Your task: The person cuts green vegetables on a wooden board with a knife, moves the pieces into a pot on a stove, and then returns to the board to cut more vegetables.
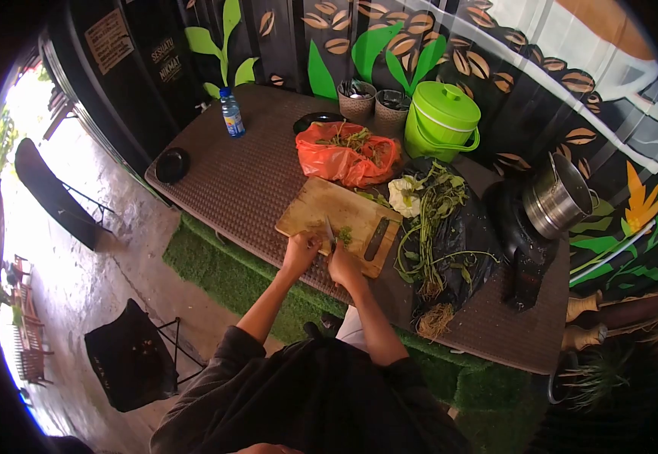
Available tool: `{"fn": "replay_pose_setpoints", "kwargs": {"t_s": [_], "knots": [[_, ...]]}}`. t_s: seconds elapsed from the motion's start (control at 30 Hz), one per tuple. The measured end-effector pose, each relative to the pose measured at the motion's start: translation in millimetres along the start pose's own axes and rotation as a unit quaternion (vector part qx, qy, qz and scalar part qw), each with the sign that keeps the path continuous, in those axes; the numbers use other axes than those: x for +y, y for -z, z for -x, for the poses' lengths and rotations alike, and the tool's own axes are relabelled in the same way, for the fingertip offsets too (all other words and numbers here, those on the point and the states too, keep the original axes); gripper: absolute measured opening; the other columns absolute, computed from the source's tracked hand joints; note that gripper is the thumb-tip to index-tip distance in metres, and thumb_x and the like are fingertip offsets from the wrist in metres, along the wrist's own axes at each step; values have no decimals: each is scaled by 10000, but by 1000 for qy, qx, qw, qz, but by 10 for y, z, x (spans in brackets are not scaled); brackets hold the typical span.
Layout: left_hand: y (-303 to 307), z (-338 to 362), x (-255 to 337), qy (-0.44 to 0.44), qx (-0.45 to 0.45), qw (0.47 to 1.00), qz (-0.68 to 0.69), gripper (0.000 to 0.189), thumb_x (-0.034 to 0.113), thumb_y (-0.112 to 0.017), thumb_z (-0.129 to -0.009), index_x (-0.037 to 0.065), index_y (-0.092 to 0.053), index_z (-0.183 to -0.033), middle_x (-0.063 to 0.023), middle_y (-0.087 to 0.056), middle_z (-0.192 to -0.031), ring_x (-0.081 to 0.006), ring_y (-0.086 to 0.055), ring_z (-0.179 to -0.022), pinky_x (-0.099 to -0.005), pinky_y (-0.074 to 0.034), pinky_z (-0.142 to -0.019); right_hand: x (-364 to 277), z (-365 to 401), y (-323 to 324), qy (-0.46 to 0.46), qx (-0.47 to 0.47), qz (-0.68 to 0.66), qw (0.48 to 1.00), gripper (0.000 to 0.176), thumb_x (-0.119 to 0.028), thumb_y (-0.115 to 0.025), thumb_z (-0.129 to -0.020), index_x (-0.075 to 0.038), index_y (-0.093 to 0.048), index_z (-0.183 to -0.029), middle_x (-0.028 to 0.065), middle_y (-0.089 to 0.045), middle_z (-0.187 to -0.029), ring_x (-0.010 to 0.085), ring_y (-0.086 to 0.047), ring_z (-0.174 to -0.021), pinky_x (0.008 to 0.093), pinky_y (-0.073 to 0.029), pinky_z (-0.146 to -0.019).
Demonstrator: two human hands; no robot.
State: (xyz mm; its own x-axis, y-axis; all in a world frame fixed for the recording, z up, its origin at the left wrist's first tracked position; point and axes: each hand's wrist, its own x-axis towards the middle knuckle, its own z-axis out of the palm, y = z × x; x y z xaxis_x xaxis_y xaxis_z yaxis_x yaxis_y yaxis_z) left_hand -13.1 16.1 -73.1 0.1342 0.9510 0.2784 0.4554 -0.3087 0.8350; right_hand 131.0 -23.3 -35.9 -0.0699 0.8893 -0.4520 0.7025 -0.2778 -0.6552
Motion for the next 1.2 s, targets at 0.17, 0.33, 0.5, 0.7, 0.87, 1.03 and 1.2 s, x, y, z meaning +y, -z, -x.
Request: {"fn": "replay_pose_setpoints", "kwargs": {"t_s": [0.17, 0.33, 0.5, 0.7, 0.87, 1.03, 1.2], "knots": [[-47, -16, -17, 28, -15, 999, -14, 168, 53, -628, -755, -39, -655, -892, -208, -647, -799, -344, -646, -737, -384, -507, -648, 140, -16, -495, 80, 182, 85, 976, 319, -168, -413, -961, 85, -367, -1150, 221, -604, -654, 360, -597, -520, 475, -462, -489], [-14, 28, 18, 2, -5, 1000, 1, 147, 49, -619, -765, -30, -657, -883, -194, -650, -831, -341, -643, -750, -390, -509, -659, 12, -21, -180, 62, 88, 63, 992, 443, -166, -472, -942, 119, -329, -1249, 247, -601, -707, 398, -595, -621, 500, -453, -459], [-64, -16, 2, -19, 5, 999, -49, 134, 38, -622, -779, -33, -657, -888, -175, -655, -887, -314, -642, -793, -387, -515, -687, 124, 61, -490, 114, 203, 74, 970, 459, -176, -475, -938, 106, -304, -1258, 224, -607, -700, 387, -611, -612, 494, -483, -494], [27, 67, 14, -68, 8, 998, -15, 146, 24, -636, -808, -35, -650, -940, -152, -641, -921, -272, -651, -799, -354, -534, -659, -36, 82, -367, 32, 163, 16, 986, 209, -160, -480, -920, 0, -378, -1008, 256, -593, -738, 465, -588, -682, 547, -449, -588], [204, 158, 48, -25, 8, 1000, -8, 187, 1, -652, -759, -33, -659, -943, -185, -624, -900, -337, -626, -808, -394, -515, -692, -52, 100, -394, 32, 168, 28, 985, 190, -154, -462, -936, -4, -383, -1021, 246, -600, -742, 444, -597, -674, 530, -450, -563], [162, 179, 8, -40, -3, 999, 8, 205, -17, -700, -740, -31, -648, -938, -147, -633, -857, -250, -652, -761, -332, -536, -646, 12, 67, -427, 46, 193, 54, 979, 204, -155, -457, -941, 2, -377, -1045, 235, -599, -734, 427, -599, -665, 506, -451, -543], [164, 180, 9, -36, -14, 999, 9, 158, -30, -674, -751, -35, -648, -907, -151, -633, -847, -247, -649, -750, -335, -531, -643, 24, 58, -345, 26, 126, 31, 991, 228, -146, -440, -944, 8, -375, -1100, 220, -586, -713, 415, -588, -656, 492, -448, -548]]}}
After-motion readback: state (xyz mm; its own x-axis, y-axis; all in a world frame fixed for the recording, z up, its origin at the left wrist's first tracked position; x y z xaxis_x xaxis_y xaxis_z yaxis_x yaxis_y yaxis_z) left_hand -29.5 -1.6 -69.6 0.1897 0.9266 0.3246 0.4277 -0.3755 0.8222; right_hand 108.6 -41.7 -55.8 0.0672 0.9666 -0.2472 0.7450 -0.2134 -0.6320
